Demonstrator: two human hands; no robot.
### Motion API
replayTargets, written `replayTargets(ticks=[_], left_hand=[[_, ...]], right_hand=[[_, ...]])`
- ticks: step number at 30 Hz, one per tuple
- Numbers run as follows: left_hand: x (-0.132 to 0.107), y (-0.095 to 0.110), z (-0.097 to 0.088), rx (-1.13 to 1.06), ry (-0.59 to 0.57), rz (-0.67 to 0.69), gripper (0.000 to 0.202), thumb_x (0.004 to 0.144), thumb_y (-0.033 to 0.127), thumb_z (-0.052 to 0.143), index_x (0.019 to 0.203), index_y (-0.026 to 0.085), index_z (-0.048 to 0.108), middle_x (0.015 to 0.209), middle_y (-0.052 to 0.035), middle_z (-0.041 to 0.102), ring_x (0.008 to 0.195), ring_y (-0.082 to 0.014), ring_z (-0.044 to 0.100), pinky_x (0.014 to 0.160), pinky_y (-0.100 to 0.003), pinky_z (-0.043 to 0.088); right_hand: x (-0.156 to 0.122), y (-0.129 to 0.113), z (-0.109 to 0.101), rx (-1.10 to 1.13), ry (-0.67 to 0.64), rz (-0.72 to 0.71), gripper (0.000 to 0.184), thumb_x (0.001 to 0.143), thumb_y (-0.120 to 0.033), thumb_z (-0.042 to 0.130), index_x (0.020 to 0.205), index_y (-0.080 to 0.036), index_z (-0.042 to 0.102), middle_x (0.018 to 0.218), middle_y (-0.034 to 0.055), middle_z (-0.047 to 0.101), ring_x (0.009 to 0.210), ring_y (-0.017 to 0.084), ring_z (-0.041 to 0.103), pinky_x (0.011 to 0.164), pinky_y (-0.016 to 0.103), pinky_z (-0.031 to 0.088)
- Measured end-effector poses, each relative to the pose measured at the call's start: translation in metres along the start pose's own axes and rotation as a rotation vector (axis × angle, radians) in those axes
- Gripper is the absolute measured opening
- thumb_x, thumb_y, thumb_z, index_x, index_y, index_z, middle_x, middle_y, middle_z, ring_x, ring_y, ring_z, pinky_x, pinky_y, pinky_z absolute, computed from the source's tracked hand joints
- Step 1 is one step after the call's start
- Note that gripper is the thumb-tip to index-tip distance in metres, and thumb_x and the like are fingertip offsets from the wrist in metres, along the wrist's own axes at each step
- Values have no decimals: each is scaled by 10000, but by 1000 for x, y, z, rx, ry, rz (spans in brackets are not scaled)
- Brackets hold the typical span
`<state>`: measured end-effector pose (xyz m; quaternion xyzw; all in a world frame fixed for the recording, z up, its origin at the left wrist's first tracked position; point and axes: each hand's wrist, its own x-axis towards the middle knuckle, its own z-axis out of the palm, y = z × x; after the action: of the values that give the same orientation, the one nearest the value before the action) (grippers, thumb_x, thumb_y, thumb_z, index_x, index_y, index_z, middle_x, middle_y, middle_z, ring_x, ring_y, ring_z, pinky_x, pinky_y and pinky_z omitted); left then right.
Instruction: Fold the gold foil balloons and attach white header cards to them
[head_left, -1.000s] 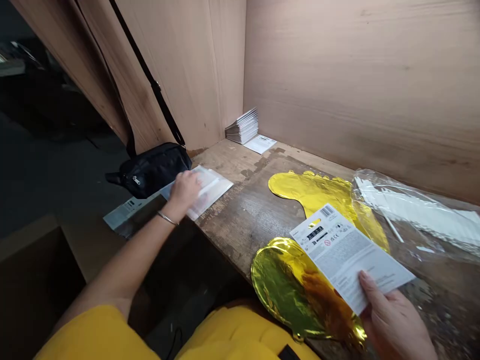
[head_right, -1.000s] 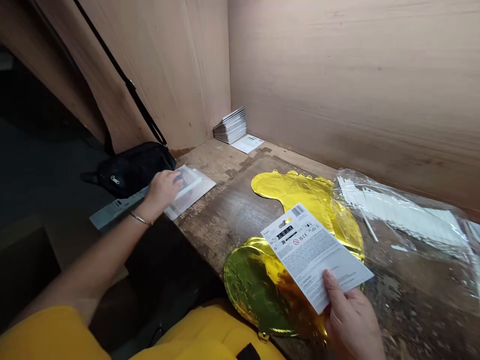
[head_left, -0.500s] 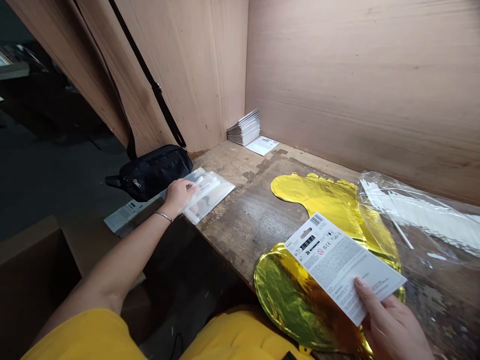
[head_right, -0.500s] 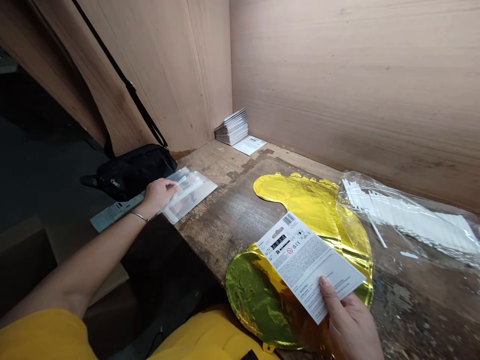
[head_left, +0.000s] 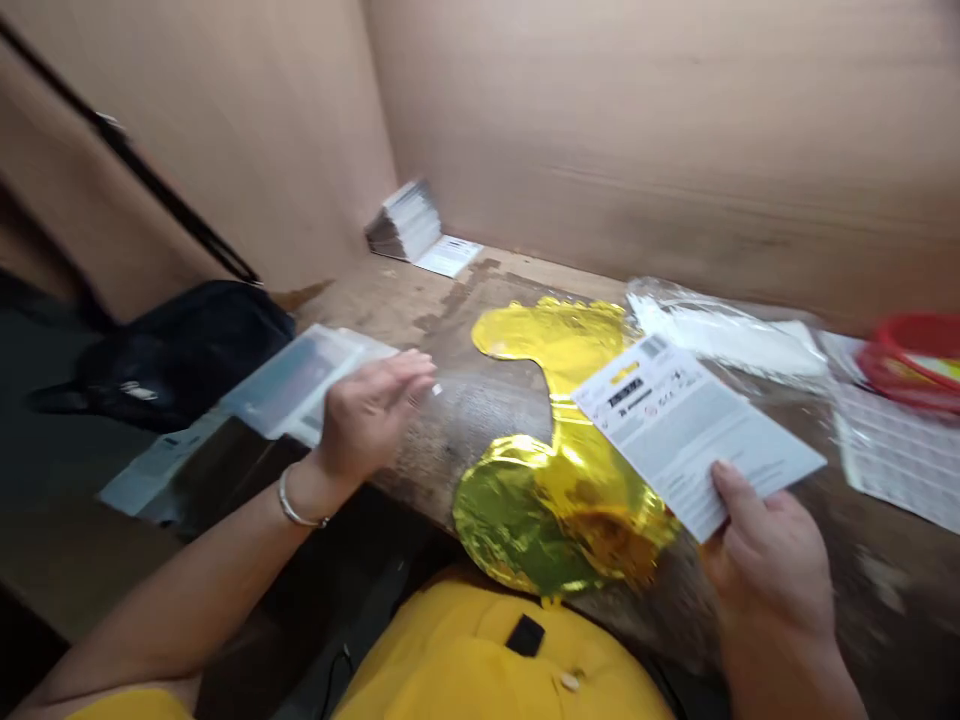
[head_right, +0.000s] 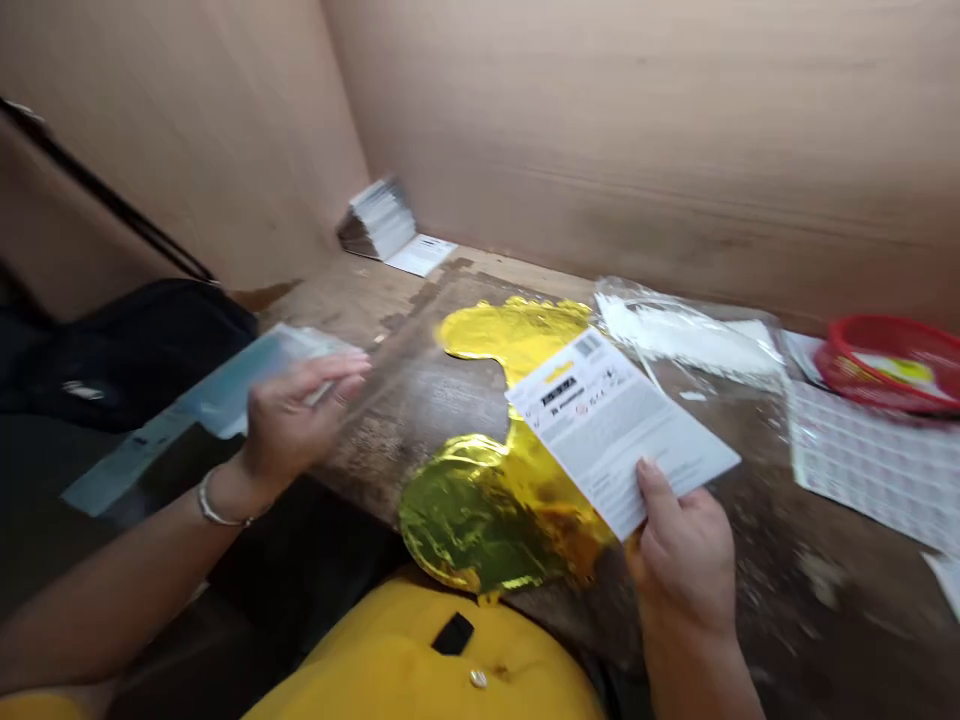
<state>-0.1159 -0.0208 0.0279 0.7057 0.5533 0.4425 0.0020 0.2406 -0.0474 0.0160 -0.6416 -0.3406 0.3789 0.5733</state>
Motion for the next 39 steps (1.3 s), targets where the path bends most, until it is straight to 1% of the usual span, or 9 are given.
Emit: replayTargets(ticks=[3,5,9,15,19,24,28,34,39], left_hand=[[-12,44,63,-174,-305,282,207,953,289,528,1035,201,697,1141,-49,721,1147,-210,638,1051,-368,467],[-19,56,99,-206,-464,356,230,972,282,487,1054,191,682,1184,-69,701,1167,-236,626,1054,-418,463],[-23,60,134,-192,-624,433,256,978,297,470,1100,162,650,1243,-105,665,1220,-274,584,1047,-443,464],[-24,63,133,-125,-655,425,246,983,304,453,1077,178,643,1227,-96,673,1203,-284,594,1046,-467,459],[-26,64,132,-143,-640,414,237,975,310,475,1084,170,632,1204,-109,679,1211,-279,587,1046,-458,461],[-25,65,134,-89,-712,402,439,961,356,502,1344,142,497,1361,-149,571,1285,-299,514,1074,-487,421],[-21,66,136,22,-853,458,568,955,410,492,1436,116,421,1504,-153,406,1401,-344,346,1137,-490,327],[-16,64,133,68,-992,466,575,992,423,377,1504,169,317,1575,-103,276,1465,-323,193,1180,-482,222],[-20,61,131,55,-943,444,593,986,450,383,1493,148,332,1574,-122,271,1469,-316,185,1178,-475,221]], right_hand=[[0,-14,-23,53,160,-47,390,688,-439,738,997,-206,684,1079,117,735,943,307,712,767,444,621],[-2,-13,-45,-9,125,-37,391,696,-454,747,985,-196,695,1023,110,750,885,301,723,751,452,618],[-16,1,-78,-192,100,43,376,694,-493,750,905,-183,724,858,91,767,765,296,728,725,465,611],[-22,23,-68,-461,119,-121,405,821,-480,609,1011,-142,722,1014,138,752,919,316,709,818,456,567],[-19,29,-59,-566,94,-184,463,822,-505,578,996,-101,723,992,176,749,898,338,707,776,444,565],[-26,34,-59,-370,-167,54,500,766,-588,634,945,-131,731,891,135,763,774,294,714,655,392,582],[-24,38,-60,-235,-263,243,530,674,-631,703,879,-142,725,711,85,736,570,225,657,531,344,553],[-16,34,-65,-243,-355,346,477,633,-637,730,652,-166,659,453,4,579,378,128,470,372,255,403],[-13,31,-69,-254,-399,361,502,623,-653,729,635,-157,655,452,-1,560,381,111,442,369,241,368]])
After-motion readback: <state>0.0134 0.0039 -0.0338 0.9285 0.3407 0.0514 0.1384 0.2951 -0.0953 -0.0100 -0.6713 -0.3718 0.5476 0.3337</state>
